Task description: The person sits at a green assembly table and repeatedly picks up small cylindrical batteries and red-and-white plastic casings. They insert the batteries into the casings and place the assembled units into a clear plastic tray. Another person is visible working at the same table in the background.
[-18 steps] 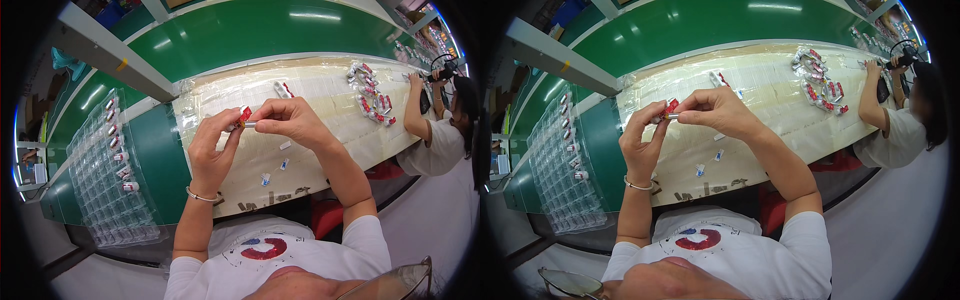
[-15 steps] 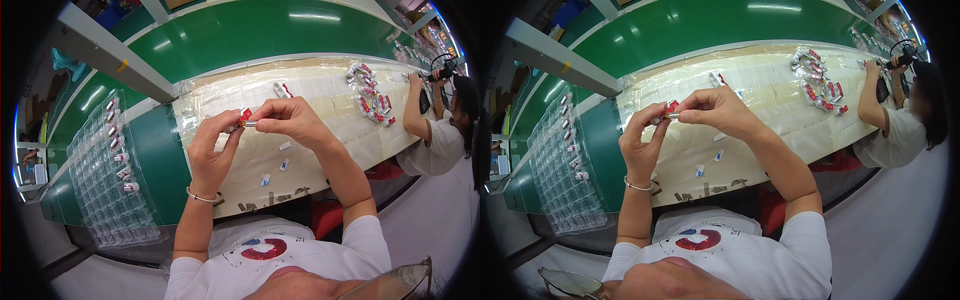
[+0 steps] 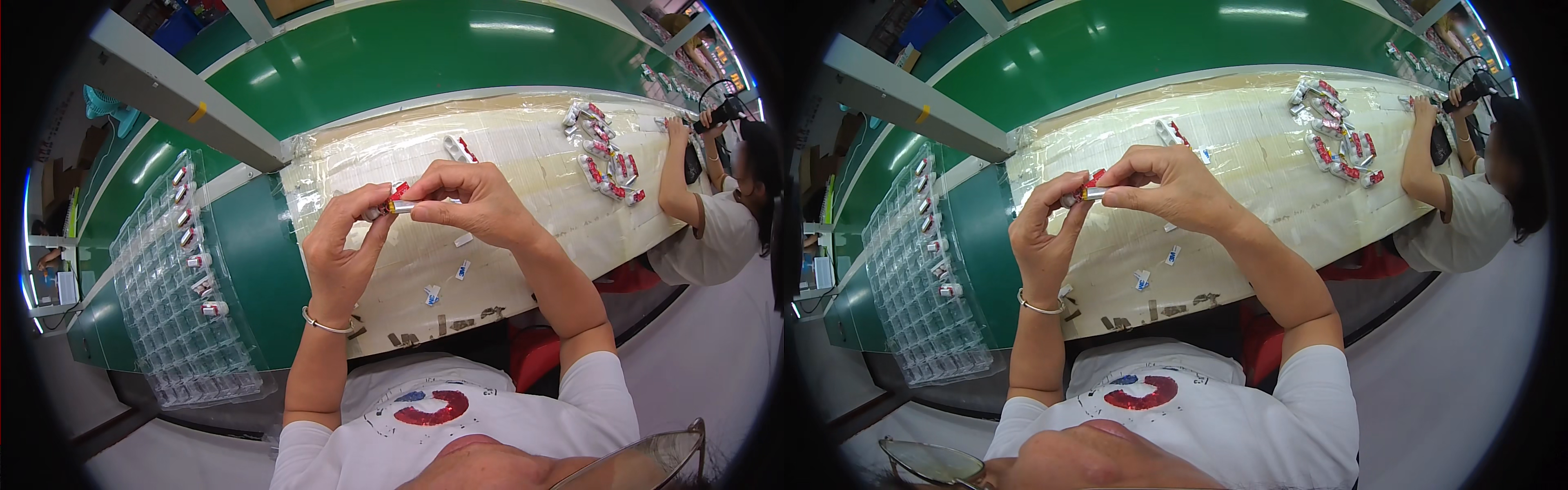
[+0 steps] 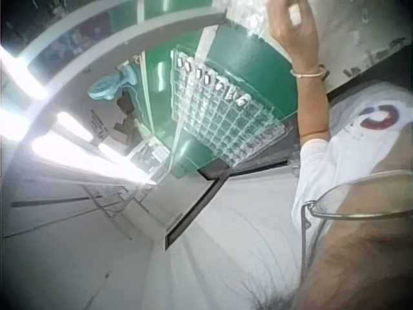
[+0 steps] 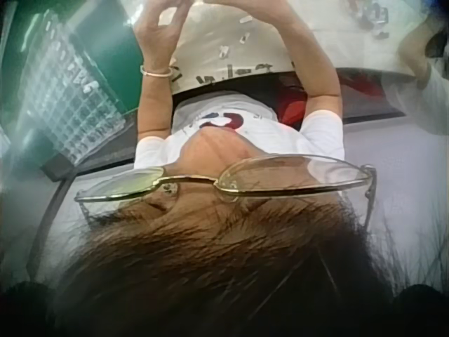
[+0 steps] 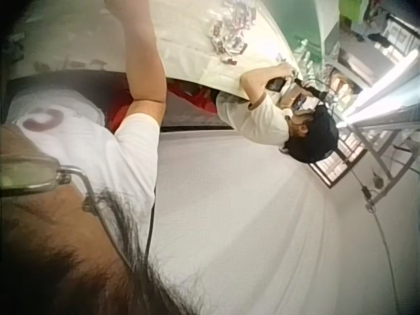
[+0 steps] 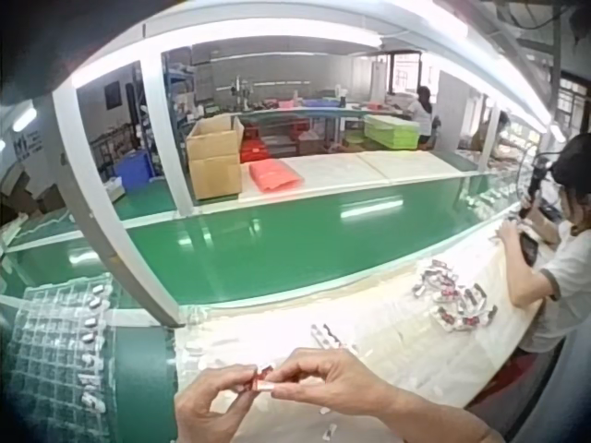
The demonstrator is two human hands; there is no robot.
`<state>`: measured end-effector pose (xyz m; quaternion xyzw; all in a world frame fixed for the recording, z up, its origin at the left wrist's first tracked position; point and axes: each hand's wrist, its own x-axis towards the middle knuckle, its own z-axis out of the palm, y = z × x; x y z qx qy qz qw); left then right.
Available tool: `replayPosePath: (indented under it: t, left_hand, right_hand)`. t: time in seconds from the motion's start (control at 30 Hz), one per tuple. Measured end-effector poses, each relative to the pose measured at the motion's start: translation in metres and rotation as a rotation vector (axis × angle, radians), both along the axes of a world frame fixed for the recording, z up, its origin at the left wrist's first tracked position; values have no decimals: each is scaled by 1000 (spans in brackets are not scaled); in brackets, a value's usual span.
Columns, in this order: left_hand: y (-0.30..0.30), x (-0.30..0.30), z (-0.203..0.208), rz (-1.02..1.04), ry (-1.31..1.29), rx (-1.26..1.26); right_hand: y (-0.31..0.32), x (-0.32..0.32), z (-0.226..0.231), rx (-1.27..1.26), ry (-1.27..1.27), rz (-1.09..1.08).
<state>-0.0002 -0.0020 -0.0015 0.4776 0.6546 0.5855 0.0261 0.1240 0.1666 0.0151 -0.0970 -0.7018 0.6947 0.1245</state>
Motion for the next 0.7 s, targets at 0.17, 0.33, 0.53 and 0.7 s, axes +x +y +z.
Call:
replayPosePath:
  t: [0.17, 0.33, 0.53, 0.7]
  left_hand:
    - [-1, -1, 0, -7, -25, -8]
    - [-2, -2, 0, -30, -154, -20]
    - [-5, -2, 3, -82, -339, -40]
    - [-7, -4, 2, -111, -434, -42]
  right_hand:
    - [1, 0, 0, 203, 63, -10]
    - [-5, -2, 1, 374, 184, -84]
    - [-5, -2, -3, 448, 247, -104]
    - [-9, -2, -1, 438, 247, -120]
